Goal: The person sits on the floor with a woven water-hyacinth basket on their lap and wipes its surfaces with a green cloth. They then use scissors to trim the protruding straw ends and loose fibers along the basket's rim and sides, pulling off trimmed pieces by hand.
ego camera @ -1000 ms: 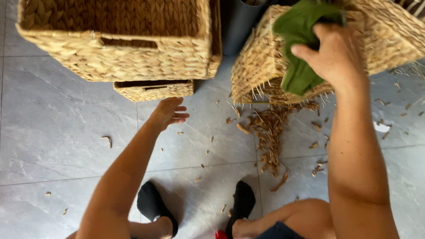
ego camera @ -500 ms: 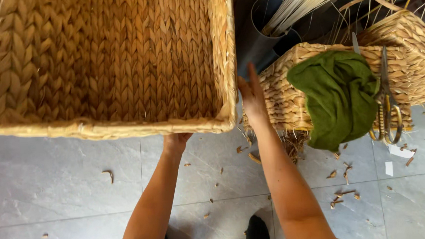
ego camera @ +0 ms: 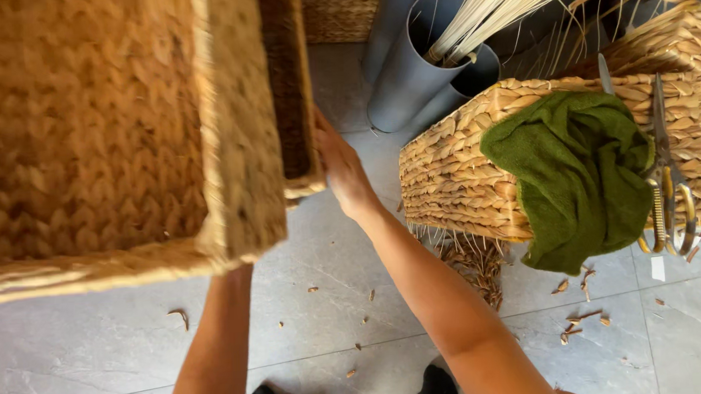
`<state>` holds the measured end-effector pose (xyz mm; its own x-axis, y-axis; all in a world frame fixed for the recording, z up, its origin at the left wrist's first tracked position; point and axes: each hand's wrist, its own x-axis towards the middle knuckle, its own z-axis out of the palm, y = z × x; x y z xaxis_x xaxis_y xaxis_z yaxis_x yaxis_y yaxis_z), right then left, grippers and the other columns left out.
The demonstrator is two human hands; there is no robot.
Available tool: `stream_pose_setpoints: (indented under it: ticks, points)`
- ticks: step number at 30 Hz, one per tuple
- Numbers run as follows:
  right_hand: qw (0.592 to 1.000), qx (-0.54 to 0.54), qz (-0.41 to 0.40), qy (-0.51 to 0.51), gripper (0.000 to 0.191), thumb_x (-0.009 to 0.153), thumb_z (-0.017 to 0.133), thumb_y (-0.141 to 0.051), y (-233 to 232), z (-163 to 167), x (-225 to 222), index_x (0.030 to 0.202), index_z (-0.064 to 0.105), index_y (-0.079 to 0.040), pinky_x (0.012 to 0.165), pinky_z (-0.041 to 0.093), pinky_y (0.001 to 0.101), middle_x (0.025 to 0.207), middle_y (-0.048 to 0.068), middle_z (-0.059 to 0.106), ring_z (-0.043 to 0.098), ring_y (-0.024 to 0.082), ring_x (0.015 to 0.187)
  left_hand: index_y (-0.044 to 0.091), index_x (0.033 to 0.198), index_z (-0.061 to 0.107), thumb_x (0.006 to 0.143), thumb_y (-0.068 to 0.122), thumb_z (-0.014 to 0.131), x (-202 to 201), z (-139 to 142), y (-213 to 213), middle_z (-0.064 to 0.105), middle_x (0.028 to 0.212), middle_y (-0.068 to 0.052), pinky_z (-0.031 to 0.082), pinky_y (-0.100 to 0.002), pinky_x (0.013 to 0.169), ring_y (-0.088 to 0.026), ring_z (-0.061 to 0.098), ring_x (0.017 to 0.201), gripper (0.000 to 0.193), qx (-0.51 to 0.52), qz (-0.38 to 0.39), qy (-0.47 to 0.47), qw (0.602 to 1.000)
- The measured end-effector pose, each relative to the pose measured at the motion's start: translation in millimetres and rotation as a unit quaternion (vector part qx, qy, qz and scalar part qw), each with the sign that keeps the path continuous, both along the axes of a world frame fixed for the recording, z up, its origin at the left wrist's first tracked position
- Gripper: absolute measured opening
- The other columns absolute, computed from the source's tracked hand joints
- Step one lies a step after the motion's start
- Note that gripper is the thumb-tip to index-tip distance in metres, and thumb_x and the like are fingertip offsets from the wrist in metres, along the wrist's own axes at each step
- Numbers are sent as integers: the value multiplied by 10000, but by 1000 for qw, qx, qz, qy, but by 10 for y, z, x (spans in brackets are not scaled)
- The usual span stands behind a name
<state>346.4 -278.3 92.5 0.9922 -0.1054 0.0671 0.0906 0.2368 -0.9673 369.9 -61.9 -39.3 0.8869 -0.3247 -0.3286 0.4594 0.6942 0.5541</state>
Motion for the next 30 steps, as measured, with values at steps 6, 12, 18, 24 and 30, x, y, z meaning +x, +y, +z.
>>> stream_pose_setpoints:
  ticks: [6, 12, 18, 24, 30]
  points:
    - [998, -33, 54, -4, 750, 1094, 483, -523, -257, -652, 642, 1650, 280, -61, 1322, 188, 391, 1749, 125, 263, 221, 262, 1632, 26, 1346, 565, 1036, 435, 524, 746, 24, 47, 674, 1237, -179, 644, -469, 804, -316, 745, 1006, 515, 59, 1, 33, 998]
    - [912, -365, 22, 187, 776, 968, 637, -436, -355, -1869, -461, 1596, 338, -93, 1238, 276, 398, 1635, 162, 374, 331, 296, 1532, -49, 1311, 561, 1057, 274, 502, 1458, -166, 98, 681, 1178, -231, 633, -483, 796, -373, 750, 982, 415, 154, -8, 44, 987]
    - [715, -579, 160, 357, 1034, 863, 760, -438, -274, -2337, -1349, 1615, 115, -142, 1177, 286, 582, 1694, 165, -55, 50, 444, 1551, -156, 1256, 516, 988, 26, 348, 2134, -108, -13, 680, 1150, -305, 632, -503, 843, -448, 751, 991, 365, 161, -36, 72, 984]
    - [754, -556, 169, 307, 1141, 795, 830, -391, -347, -2349, -1327, 1615, 86, -113, 1208, 261, 561, 1688, 231, -88, 35, 532, 1522, -98, 1243, 557, 1018, 98, 339, 2540, 158, -309, 693, 1109, -267, 673, -499, 817, -401, 747, 933, 369, 163, -51, 23, 985]
    - [749, -572, 160, 295, 1179, 786, 840, -376, -290, -2194, -1305, 1615, 59, -75, 1228, 221, 552, 1671, 267, -102, 13, 553, 1516, -89, 1260, 558, 1048, 178, 372, 2769, 230, -425, 682, 1154, -266, 651, -469, 807, -422, 771, 938, 388, 194, -81, 1, 978]
